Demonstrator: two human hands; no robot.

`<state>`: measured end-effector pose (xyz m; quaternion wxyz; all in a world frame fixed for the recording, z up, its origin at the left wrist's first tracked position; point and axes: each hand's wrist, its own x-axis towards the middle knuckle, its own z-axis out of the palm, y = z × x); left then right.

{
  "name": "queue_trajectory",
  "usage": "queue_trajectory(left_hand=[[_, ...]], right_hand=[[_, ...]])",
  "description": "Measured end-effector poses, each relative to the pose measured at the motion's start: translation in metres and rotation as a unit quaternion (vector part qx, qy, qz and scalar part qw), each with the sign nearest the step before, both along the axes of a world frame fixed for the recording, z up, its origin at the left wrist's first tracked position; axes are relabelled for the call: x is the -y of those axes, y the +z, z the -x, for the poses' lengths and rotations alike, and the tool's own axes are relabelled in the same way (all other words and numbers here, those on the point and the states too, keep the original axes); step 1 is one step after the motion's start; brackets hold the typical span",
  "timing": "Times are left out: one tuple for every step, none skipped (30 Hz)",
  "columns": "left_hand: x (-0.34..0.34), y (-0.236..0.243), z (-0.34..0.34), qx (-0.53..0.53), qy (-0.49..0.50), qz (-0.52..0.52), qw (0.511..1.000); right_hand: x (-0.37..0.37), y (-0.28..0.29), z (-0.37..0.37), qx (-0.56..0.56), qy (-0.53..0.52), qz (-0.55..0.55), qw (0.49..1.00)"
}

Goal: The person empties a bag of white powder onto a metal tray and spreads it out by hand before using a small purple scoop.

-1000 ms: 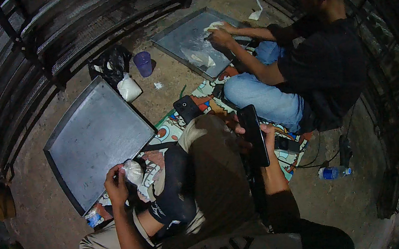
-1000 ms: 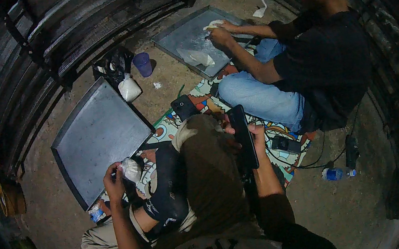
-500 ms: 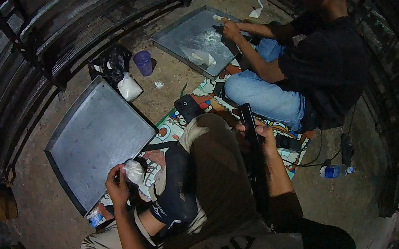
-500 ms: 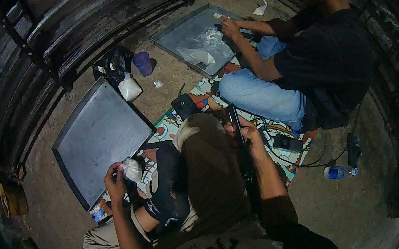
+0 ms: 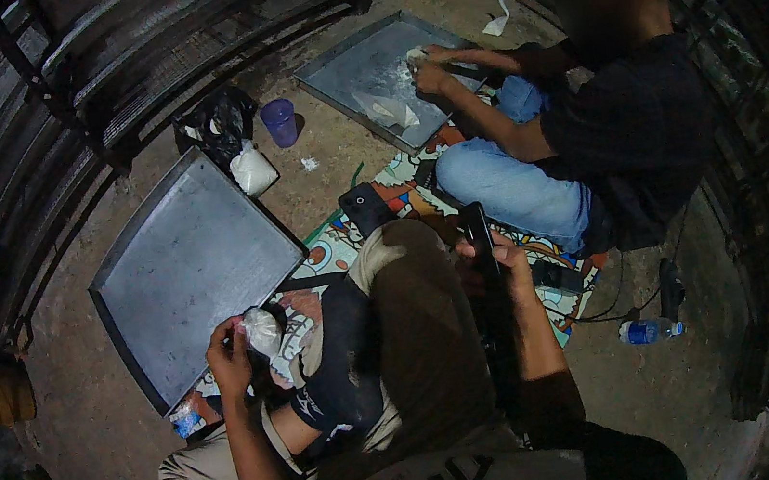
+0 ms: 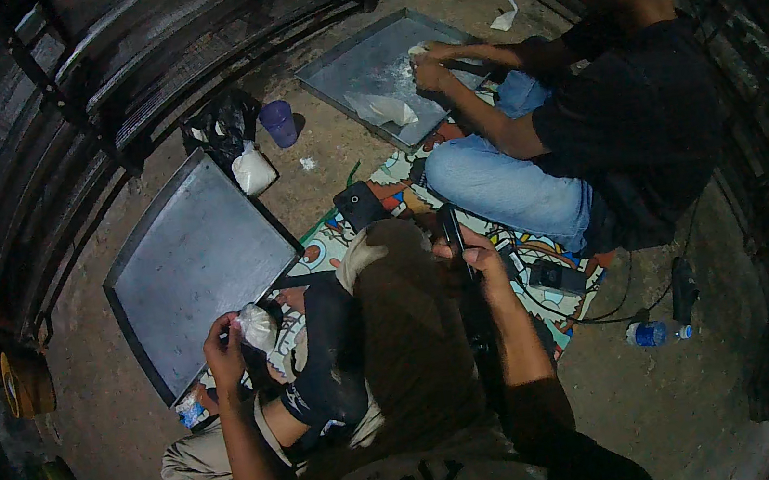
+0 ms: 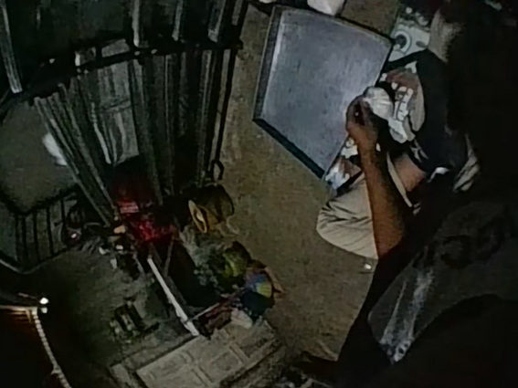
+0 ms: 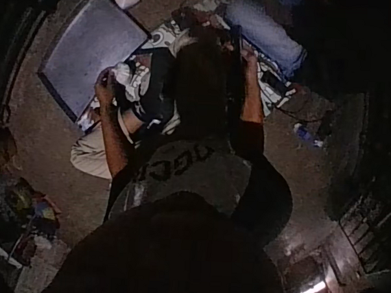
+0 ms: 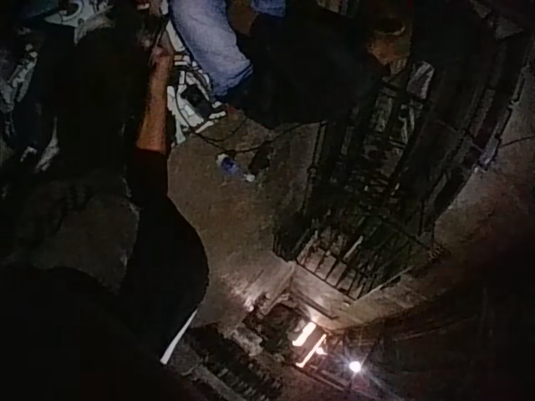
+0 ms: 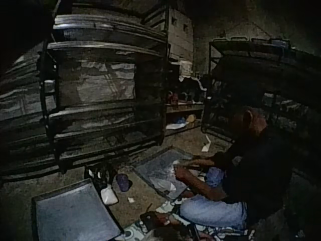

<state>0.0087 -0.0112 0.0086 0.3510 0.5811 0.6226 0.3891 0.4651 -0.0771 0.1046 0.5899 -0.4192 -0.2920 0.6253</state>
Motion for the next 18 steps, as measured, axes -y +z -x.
queue_trajectory(left_hand=[[0.0,-0.005,0.002,0.003,0.001,-0.008,1.0],[0.001,-0.009,0.005,0.007,0.003,-0.017,1.0],[0.0,-0.007,0.004,0.009,0.003,-0.007,1.0],[-0.001,-0.006,0.003,0.01,0.003,0.002,1.0],[-0.001,-0.005,0.001,0.012,0.003,0.011,1.0],[-0.001,-0.005,0.002,0.006,0.004,0.009,1.0],[0.0,-0.004,0.003,0.0,0.004,0.006,1.0],[0.0,-0.004,0.003,-0.006,0.004,0.004,1.0],[0.001,-0.003,0.002,-0.002,0.003,0.003,1.0],[0.001,-0.001,0.0,0.002,0.002,0.002,1.0],[0.001,0.001,-0.001,0.005,0.001,0.001,1.0],[0.001,0.0,0.0,0.015,0.006,0.013,1.0],[0.001,0.0,0.0,0.025,0.01,0.025,0.999],[0.0,0.0,0.0,0.036,0.015,0.037,0.999],[0.0,0.0,0.0,0.032,0.009,0.02,0.999],[0.0,0.001,-0.001,0.029,0.002,0.002,1.0],[0.0,0.002,-0.002,0.025,-0.005,-0.015,1.0],[0.0,0.004,-0.004,0.009,-0.003,-0.009,1.0]], right_hand=[[0.0,0.005,0.003,-0.007,0.006,-0.006,1.0],[-0.002,0.011,0.006,-0.014,0.012,-0.012,1.0],[-0.001,0.006,0.004,-0.004,0.006,-0.016,1.0],[-0.001,0.001,0.002,0.005,0.0,-0.021,1.0],[0.0,-0.003,0.0,0.018,-0.004,-0.022,1.0],[-0.002,-0.002,0.001,0.03,-0.004,-0.024,0.999],[-0.003,0.0,0.001,0.044,-0.002,-0.022,0.999],[-0.003,0.003,0.003,0.051,-0.002,-0.021,0.998],[-0.004,0.006,0.004,0.059,-0.003,-0.02,0.998],[-0.004,0.009,0.007,0.059,-0.007,-0.021,0.998],[-0.004,0.008,0.007,0.052,-0.005,-0.019,0.998],[-0.004,0.008,0.007,0.046,-0.003,-0.018,0.999],[-0.004,0.004,0.005,0.033,0.006,-0.015,0.999],[-0.004,0.003,0.004,0.028,0.004,-0.012,1.0],[-0.004,0.003,0.005,0.023,0.003,-0.01,1.0],[-0.004,0.003,0.006,0.026,-0.007,-0.009,1.0],[-0.005,0.004,0.007,0.03,-0.011,-0.01,0.999],[-0.005,0.004,0.007,0.034,-0.015,-0.01,0.999]])
